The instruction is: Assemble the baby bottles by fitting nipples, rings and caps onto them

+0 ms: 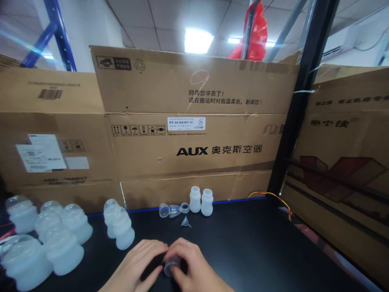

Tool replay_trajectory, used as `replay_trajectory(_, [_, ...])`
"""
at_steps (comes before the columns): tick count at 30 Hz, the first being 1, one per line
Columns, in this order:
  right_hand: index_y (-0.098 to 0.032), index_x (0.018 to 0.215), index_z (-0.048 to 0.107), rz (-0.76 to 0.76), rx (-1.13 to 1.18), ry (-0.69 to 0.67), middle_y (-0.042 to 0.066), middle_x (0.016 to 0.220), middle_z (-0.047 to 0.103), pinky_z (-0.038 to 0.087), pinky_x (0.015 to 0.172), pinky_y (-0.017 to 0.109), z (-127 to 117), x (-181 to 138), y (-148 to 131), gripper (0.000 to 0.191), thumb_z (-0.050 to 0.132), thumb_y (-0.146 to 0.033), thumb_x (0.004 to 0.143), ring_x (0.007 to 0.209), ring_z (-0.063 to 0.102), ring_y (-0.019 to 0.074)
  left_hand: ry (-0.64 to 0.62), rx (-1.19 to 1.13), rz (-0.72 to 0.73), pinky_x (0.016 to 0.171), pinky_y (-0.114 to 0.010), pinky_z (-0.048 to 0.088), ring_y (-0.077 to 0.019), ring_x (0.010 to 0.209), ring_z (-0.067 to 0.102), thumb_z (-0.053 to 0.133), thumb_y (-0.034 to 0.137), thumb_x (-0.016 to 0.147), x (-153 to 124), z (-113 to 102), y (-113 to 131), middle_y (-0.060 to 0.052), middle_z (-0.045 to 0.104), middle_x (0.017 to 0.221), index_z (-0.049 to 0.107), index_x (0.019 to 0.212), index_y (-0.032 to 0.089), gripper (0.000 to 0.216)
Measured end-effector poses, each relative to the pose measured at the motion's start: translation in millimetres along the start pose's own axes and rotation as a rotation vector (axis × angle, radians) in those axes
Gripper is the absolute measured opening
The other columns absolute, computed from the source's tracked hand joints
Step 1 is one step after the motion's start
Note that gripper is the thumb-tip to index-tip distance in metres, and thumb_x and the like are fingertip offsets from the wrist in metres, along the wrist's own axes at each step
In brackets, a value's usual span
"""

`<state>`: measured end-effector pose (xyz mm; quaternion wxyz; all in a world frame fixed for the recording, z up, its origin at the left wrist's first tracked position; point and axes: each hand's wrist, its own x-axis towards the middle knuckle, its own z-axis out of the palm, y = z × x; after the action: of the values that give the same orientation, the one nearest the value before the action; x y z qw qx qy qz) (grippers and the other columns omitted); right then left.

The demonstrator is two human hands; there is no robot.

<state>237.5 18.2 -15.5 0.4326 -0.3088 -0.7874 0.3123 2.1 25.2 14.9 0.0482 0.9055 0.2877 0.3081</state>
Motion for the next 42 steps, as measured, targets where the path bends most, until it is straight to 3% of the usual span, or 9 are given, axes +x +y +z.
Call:
replay_trajectory(4, [-0.023, 0.101, 0.077, 0.034, 0.031, 0.014, 0.004, 0.099, 0.079, 0.055, 0.089, 0.032, 2, -1, -5, 0.025, 0.067, -0.008, 0.084, 0.093, 0.073, 0.0205, 0.038, -0.044, -0.033, 0.087, -0.035, 0.066, -0.0226, 0.096, 0.078, 0.069, 0.007, 0.086, -3, 5, -4, -0.004, 0.082, 0.115, 0.067, 0.125, 0.028, 0.045])
replay_trajectory(9, [-0.025, 0.095, 0.082, 0.203, -0.027, -0.029, 0.003, 0.095, 0.082, 0.053, 0.088, 0.034, 6, -2, -16, 0.018, 0.069, -0.018, 0.085, 0.091, 0.073, 0.0229, 0.106, -0.100, -0.153, 0.074, -0.033, 0.066, -0.0212, 0.082, 0.078, 0.066, 0.012, 0.089, -7, 14, -10, -0.001, 0.083, 0.093, 0.076, 0.098, 0.029, 0.022])
replay_trajectory(12, [-0.023, 0.097, 0.082, 0.302, -0.027, 0.069, 0.005, 0.090, 0.080, 0.053, 0.080, 0.034, 8, -1, -15, 0.017, 0.068, -0.027, 0.087, 0.084, 0.071, 0.0231, 0.091, -0.143, -0.216, 0.075, -0.033, 0.064, -0.0206, 0.082, 0.077, 0.067, 0.012, 0.090, -6, 13, -8, -0.001, 0.081, 0.088, 0.075, 0.091, 0.027, 0.017])
replay_trajectory(17, [-0.019, 0.098, 0.078, 0.429, 0.151, 0.169, 0.005, 0.084, 0.074, 0.050, 0.065, 0.030, 3, 4, -8, 0.030, 0.066, -0.046, 0.092, 0.071, 0.064, 0.0190, 0.079, -0.174, -0.241, 0.074, -0.033, 0.061, -0.0198, 0.081, 0.075, 0.065, 0.012, 0.092, -6, 8, -5, -0.001, 0.078, 0.087, 0.072, 0.090, 0.025, 0.015])
replay_trajectory(20, [-0.019, 0.112, 0.074, 0.512, 0.340, 0.168, 0.004, 0.091, 0.072, 0.051, 0.061, 0.029, 0, 5, -5, 0.044, 0.079, -0.050, 0.081, 0.068, 0.061, 0.0172, 0.072, -0.182, -0.225, 0.074, -0.032, 0.061, -0.0193, 0.082, 0.074, 0.063, 0.012, 0.092, -7, 7, -4, -0.001, 0.076, 0.088, 0.069, 0.092, 0.025, 0.015])
replay_trajectory(24, [-0.020, 0.122, 0.071, 0.489, 0.484, 0.169, 0.005, 0.105, 0.070, 0.054, 0.072, 0.032, 3, 2, 0, 0.064, 0.092, -0.042, 0.066, 0.074, 0.062, 0.0161, 0.123, -0.190, -0.195, 0.073, -0.030, 0.060, -0.0182, 0.079, 0.074, 0.063, 0.012, 0.092, -6, 7, -3, -0.001, 0.075, 0.086, 0.068, 0.093, 0.024, 0.013])
replay_trajectory(27, [-0.019, 0.127, 0.068, 0.455, 0.520, 0.161, 0.005, 0.105, 0.069, 0.054, 0.078, 0.035, 7, 0, 3, 0.070, 0.093, -0.037, 0.064, 0.077, 0.064, 0.0175, 0.272, -0.193, -0.178, 0.069, -0.028, 0.060, -0.0170, 0.074, 0.074, 0.064, 0.013, 0.093, -4, 8, -1, 0.000, 0.075, 0.084, 0.068, 0.093, 0.023, 0.011])
replay_trajectory(33, [-0.017, 0.113, 0.073, 0.387, 0.320, 0.139, 0.007, 0.099, 0.074, 0.052, 0.080, 0.036, 6, 4, 2, 0.037, 0.080, -0.039, 0.084, 0.085, 0.064, 0.0209, 0.490, -0.171, -0.063, 0.072, -0.028, 0.061, -0.0167, 0.079, 0.074, 0.068, 0.006, 0.091, 0, 8, 12, -0.001, 0.075, 0.088, 0.066, 0.101, 0.024, 0.021])
replay_trajectory(42, [-0.021, 0.130, 0.064, 0.449, 0.535, 0.088, 0.004, 0.108, 0.068, 0.054, 0.077, 0.033, 3, -2, 4, 0.067, 0.092, -0.042, 0.073, 0.079, 0.065, 0.0165, 0.416, -0.155, -0.061, 0.067, -0.031, 0.060, -0.0188, 0.075, 0.073, 0.064, 0.007, 0.092, 2, 12, 18, -0.003, 0.075, 0.084, 0.067, 0.097, 0.024, 0.018])
